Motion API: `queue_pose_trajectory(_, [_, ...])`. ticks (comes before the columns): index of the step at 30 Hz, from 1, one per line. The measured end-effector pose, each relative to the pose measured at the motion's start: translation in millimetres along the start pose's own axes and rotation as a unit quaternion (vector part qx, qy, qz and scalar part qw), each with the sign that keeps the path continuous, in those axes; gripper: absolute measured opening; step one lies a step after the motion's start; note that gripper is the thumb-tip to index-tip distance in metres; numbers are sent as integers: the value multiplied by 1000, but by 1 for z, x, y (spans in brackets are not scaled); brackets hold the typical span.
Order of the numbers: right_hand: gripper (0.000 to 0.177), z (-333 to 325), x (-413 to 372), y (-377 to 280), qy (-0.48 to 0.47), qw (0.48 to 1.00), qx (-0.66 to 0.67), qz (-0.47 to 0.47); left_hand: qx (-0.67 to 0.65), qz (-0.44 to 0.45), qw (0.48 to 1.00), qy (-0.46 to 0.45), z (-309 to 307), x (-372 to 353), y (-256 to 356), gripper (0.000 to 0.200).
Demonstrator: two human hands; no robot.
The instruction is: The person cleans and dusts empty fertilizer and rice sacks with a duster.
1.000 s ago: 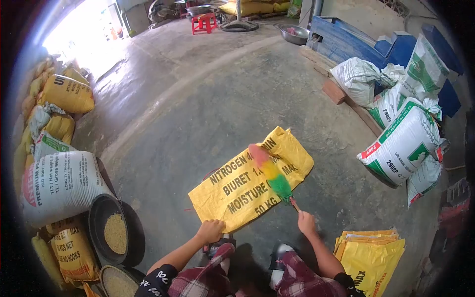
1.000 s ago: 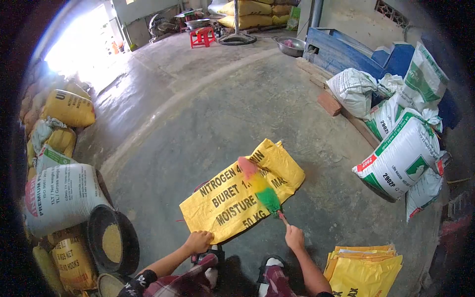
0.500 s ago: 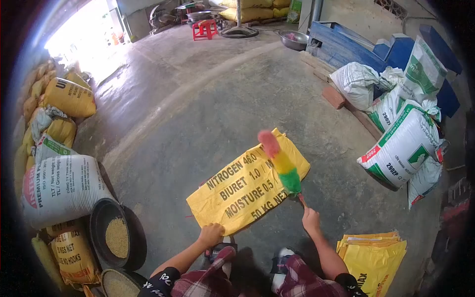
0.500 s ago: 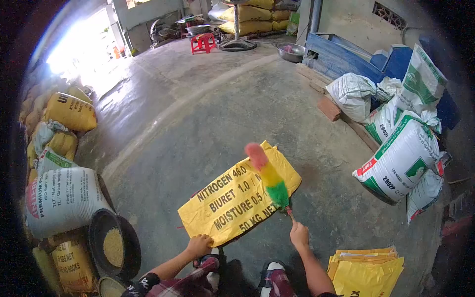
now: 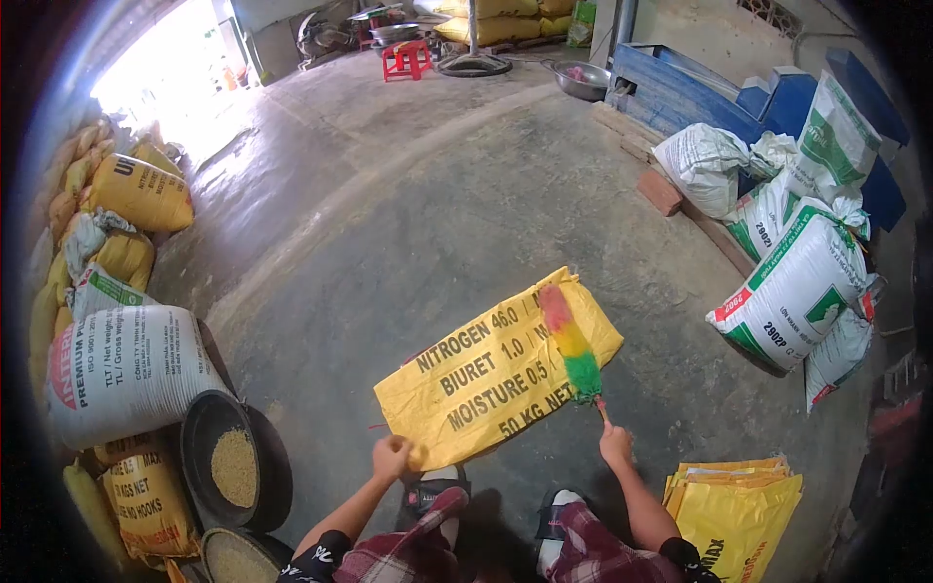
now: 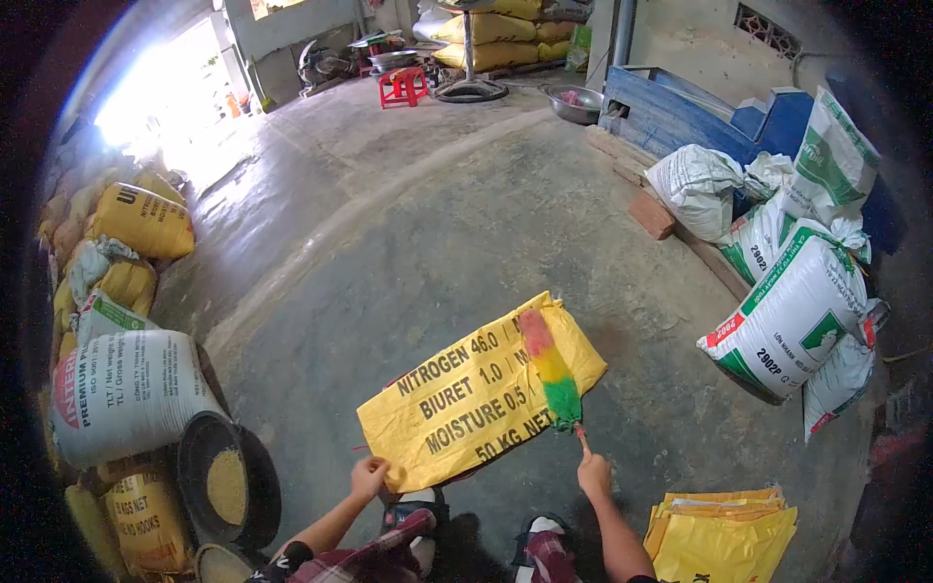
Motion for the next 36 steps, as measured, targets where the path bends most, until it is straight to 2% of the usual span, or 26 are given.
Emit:
queue_pose_trajectory(1, [45,7,-5,7,-3,1000,0,-2,34,-38,984,170,-30,0,-15,42])
queue_pose_trajectory(2, [44,9,-7,8,22,999,12,-31,67,-75,937,336,-58,-7,-28,43])
queue_pose_trajectory(4, [43,9,-15,-5,43,997,26,-63,76,-113,927,350,-59,8,-48,36])
queue_pose_trajectory(5, [41,2,-28,-19,58,994,50,-79,-49,-180,965,184,-33,25,-65,33])
queue_pose_trajectory(6, [40,-5,-39,-37,74,990,75,-95,-174,-237,956,10,3,30,-72,30])
queue_pose_trajectory(7, [34,2,-49,-50,63,985,93,-131,-177,-239,955,15,9,29,-73,30])
queue_pose_trajectory(9, [26,31,-74,-79,-7,965,84,-250,-177,-160,970,-41,30,31,-52,30])
queue_pose_trajectory(11, [26,82,-96,-86,-154,951,-4,-267,-198,-163,965,-50,42,40,-46,28])
queue_pose_trajectory(12, [26,78,-97,-98,-153,950,-4,-271,-214,-171,959,-68,52,44,-49,26])
queue_pose_trajectory(14, [19,78,-101,-92,-247,951,-76,-172,-256,-163,949,-84,65,54,-49,23])
queue_pose_trajectory(16, [23,64,-76,-57,-177,973,-73,-128,-395,-157,901,-86,68,48,-39,21])
queue_pose_trajectory(17, [24,41,-63,-43,-108,983,-83,-120,-391,-177,900,-77,59,23,-19,22])
queue_pose_trajectory(20, [26,-33,-34,-2,48,994,-84,-46,-339,-182,919,-81,56,30,-27,22])
queue_pose_trajectory(24, [28,-41,-27,19,26,994,-107,-10,-273,-146,949,-63,46,35,-25,21])
queue_pose_trajectory(26, [30,-37,-38,-36,72,982,-58,-165,-121,-125,982,-75,48,32,-16,23])
queue_pose_trajectory(27, [29,-21,-48,-47,31,993,-35,-112,-127,-129,981,-76,50,37,-23,23])
queue_pose_trajectory(28, [27,-7,-61,-81,21,980,-46,-192,-107,-126,984,-66,50,47,-29,27])
queue_pose_trajectory(29, [27,6,-74,-98,18,979,-49,-196,-87,-122,987,-55,52,54,-34,32])
queue_pose_trajectory(30, [26,40,-89,-119,-76,970,-49,-226,-91,-123,987,-54,55,55,-37,32])
queue_pose_trajectory(31, [25,70,-103,-130,-170,952,-47,-252,-117,-81,989,-40,52,55,-30,36])
queue_pose_trajectory(32, [25,80,-108,-128,-171,951,-46,-253,-140,-40,989,-26,48,54,-25,40])
queue_pose_trajectory(33, [26,93,-112,-125,-186,949,-34,-250,-140,-42,989,-24,46,53,-27,40])
queue_pose_trajectory(34, [26,105,-114,-123,-200,948,-22,-248,-121,-73,989,-34,46,54,-33,39])
queue_pose_trajectory(36, [28,92,-92,-99,-154,968,-79,-183,-103,-105,988,-41,43,52,-37,38])
Point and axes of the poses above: each hand's wrist, its own x-axis towards the middle knuckle, its own z-axis out of the palm, y = z × x, the point moved 10 cm from there along x, towards the middle knuckle, and after that the axes turned 15 degrees about -z, right-handed, at the moved point
